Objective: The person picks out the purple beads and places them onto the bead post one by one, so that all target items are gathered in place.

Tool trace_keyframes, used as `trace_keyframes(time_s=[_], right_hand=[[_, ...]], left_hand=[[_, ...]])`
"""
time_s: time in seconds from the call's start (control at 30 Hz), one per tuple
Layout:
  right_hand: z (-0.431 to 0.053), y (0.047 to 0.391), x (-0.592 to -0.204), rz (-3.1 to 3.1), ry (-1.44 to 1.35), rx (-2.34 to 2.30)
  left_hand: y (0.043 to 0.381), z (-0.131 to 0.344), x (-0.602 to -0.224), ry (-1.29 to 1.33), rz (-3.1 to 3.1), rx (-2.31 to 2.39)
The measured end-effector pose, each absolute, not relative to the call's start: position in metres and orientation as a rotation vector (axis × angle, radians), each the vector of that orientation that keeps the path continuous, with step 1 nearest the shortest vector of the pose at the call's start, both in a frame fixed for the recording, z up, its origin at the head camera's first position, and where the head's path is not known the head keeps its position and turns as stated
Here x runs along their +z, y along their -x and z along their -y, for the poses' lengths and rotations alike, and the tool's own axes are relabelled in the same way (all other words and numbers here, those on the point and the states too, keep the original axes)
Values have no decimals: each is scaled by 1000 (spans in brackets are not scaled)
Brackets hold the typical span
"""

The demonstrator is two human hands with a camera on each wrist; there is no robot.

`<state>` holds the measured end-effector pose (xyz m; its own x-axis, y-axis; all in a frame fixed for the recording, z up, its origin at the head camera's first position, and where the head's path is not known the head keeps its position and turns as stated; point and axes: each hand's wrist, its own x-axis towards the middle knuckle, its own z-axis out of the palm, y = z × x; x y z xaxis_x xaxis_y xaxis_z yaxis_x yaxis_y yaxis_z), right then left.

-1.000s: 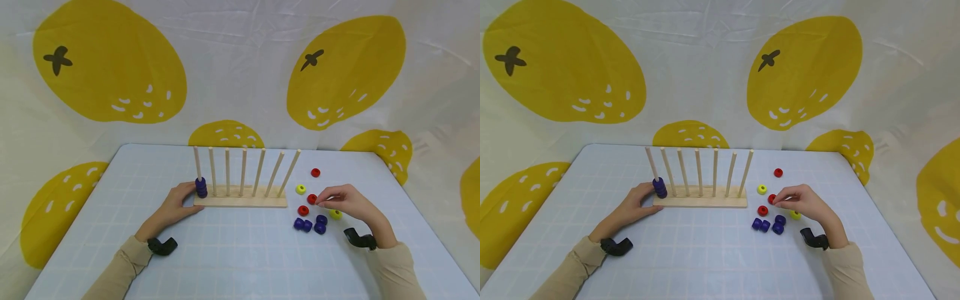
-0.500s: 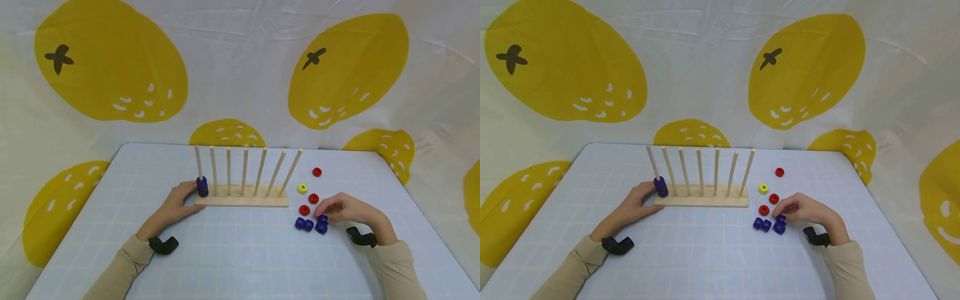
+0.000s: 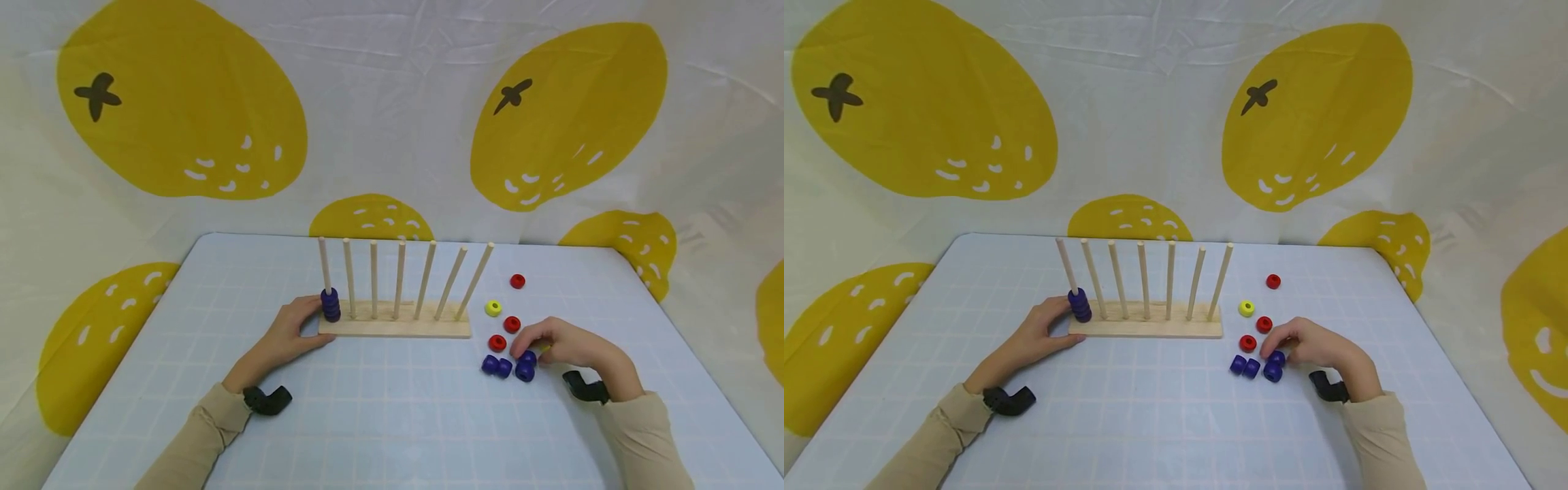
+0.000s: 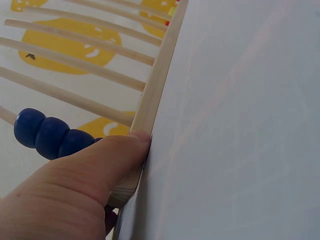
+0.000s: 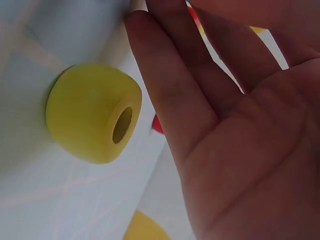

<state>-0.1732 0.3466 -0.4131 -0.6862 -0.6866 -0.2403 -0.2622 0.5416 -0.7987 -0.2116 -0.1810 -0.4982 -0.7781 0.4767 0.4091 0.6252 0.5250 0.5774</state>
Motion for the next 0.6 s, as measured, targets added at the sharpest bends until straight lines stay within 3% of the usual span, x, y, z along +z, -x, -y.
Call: trace_keyframes(time_s=[0.6], right_hand=[[-335, 170, -410, -2327, 679, -925]], left_hand=[[212, 181, -497, 939, 2582, -1093]])
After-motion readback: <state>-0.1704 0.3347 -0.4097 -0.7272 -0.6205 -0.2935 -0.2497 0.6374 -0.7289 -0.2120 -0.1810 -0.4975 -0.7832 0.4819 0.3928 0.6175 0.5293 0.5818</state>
